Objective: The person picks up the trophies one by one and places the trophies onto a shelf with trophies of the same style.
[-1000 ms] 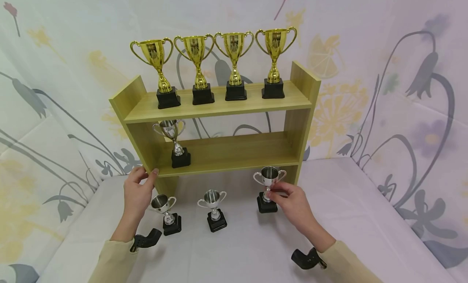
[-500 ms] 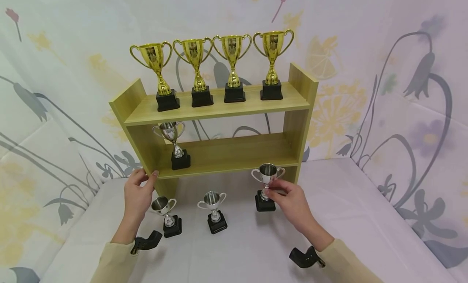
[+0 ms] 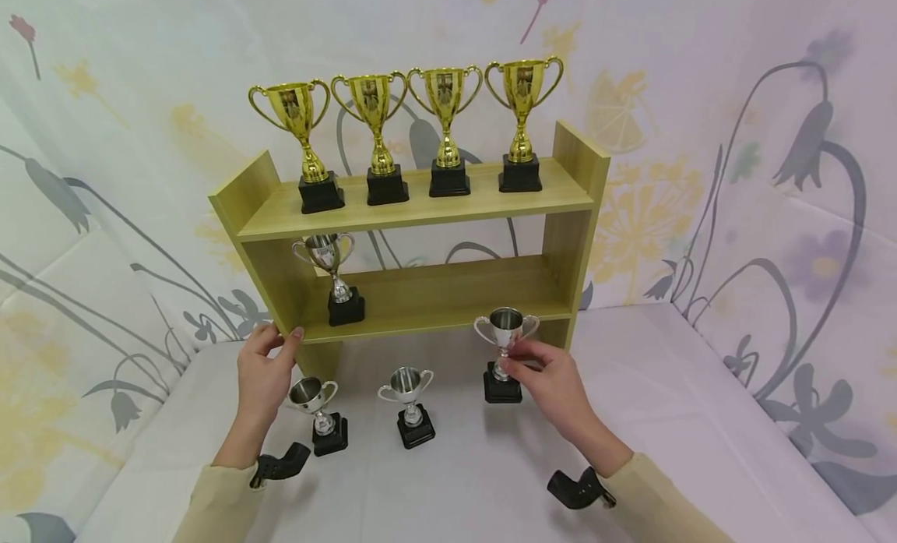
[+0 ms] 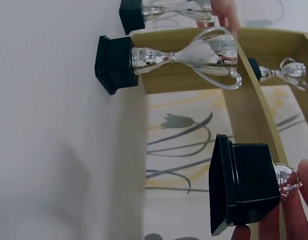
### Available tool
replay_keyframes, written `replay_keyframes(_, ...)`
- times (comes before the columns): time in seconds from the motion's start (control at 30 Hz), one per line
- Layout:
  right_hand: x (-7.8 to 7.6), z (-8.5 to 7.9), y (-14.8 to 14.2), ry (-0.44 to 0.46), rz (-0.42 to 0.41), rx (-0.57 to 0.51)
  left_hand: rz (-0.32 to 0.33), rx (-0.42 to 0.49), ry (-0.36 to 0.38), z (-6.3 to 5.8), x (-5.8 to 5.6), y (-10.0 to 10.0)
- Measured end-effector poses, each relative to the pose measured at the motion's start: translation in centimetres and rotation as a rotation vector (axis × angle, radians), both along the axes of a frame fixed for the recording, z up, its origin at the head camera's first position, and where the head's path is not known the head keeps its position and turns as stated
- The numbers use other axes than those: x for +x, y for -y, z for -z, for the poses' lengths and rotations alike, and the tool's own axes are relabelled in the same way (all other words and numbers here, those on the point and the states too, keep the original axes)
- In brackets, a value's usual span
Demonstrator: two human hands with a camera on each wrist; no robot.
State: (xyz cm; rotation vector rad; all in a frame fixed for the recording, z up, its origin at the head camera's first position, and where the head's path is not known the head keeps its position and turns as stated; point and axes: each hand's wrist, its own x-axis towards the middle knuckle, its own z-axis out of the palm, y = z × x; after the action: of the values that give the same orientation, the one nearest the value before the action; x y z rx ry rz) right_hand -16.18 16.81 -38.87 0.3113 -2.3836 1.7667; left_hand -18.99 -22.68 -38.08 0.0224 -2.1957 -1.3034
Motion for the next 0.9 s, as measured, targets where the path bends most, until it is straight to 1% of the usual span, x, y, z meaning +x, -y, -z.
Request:
replay_keyframes(0.37,-0.2,-0.5,0.5,0.008,-0.012,-0.014,0.001,-0.009,-0.012,0.0,0.0,0.0)
replay_keyframes(0.9,-1.0,-1.6,1.5,-0.024,-0.023,-0.022,-0.006,-0.004,-0.010,-0.1,0.1,-0.1)
